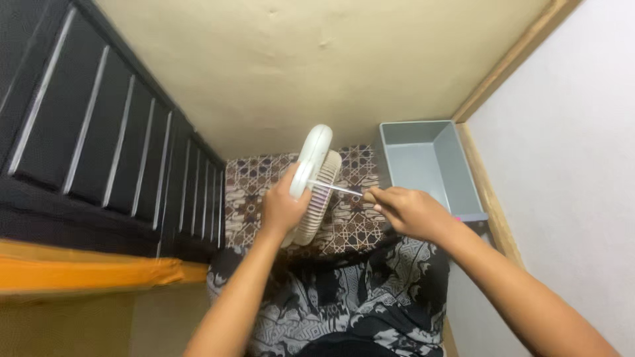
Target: The person sits on the floor and uses a long screwdriver with a wooden handle to unscrew the rear housing of a small white desk fan. They remove the rear grille to expose the purple fan blades, then reattach the grille and continue tightening the screws to reassemble the fan.
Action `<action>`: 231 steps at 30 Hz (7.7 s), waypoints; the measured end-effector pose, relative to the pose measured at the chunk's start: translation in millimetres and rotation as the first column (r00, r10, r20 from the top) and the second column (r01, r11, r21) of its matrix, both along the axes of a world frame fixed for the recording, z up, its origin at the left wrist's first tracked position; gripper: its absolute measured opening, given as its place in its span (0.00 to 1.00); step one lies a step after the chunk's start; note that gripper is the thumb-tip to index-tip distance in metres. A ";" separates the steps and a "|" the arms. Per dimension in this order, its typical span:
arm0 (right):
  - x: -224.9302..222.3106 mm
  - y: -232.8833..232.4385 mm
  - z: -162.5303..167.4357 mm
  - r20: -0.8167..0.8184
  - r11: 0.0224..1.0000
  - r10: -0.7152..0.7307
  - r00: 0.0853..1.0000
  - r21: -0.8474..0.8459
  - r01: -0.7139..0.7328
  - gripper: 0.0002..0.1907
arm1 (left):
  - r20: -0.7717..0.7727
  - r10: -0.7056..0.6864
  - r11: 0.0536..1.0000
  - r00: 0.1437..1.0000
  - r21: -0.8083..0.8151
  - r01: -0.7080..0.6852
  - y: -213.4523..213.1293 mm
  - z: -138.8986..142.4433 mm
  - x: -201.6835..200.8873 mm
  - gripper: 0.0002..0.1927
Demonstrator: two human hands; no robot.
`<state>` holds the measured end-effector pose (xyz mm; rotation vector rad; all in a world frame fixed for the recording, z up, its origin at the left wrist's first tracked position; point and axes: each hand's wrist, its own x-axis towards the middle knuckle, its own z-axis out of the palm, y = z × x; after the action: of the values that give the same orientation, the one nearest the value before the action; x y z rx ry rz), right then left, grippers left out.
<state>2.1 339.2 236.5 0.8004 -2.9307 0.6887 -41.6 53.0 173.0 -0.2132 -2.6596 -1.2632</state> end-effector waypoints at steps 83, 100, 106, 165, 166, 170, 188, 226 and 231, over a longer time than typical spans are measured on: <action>22.4 -31.8 -19.4 0.204 0.972 -0.118 0.972 -0.175 0.155 0.21 | 0.172 0.031 0.998 0.985 -0.051 -0.023 -46.8 12.7 5.8 0.31; 37.3 -22.0 2.2 0.379 0.965 -0.204 0.903 -0.079 0.251 0.20 | 0.153 0.049 0.998 0.987 -0.045 -0.043 -25.5 34.4 20.8 0.28; 29.2 -23.2 -2.3 0.319 0.974 -0.124 0.939 -0.143 0.177 0.18 | 0.123 0.036 0.999 0.992 -0.025 -0.033 -23.6 34.8 21.4 0.27; -9.6 -46.3 -191.8 0.490 0.657 -0.639 0.593 -0.053 0.752 0.32 | 0.142 -0.008 0.991 0.990 -0.131 0.027 3.0 -37.0 5.9 0.29; -16.1 -48.1 -194.4 0.475 0.657 -0.652 0.591 -0.035 0.753 0.33 | 0.088 -0.004 0.990 0.996 -0.137 0.016 5.1 -40.7 4.9 0.27; -39.0 -51.5 -210.6 0.382 0.679 -0.669 0.638 -0.036 0.733 0.36 | 0.012 -0.028 0.991 1.000 -0.130 0.029 10.9 -53.8 -3.1 0.26; -73.6 -63.0 -243.9 0.364 0.670 -0.741 0.564 0.343 0.659 0.40 | -0.037 -0.018 0.993 0.999 -0.116 0.014 3.3 -63.8 -23.1 0.26; -40.6 -313.9 -144.3 0.785 0.075 0.335 0.521 -0.574 0.816 0.43 | -0.036 0.201 0.979 0.979 0.034 -0.200 -141.0 -26.8 14.8 0.24; -56.0 -312.2 -139.6 0.811 0.132 0.363 0.459 -0.533 0.836 0.45 | -0.105 0.231 0.973 0.967 0.019 -0.231 -142.3 -36.7 -3.9 0.27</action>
<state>-53.9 27.0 96.9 -0.5830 -1.7374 3.1203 -45.5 -89.4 136.3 0.0302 -2.5035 -1.1526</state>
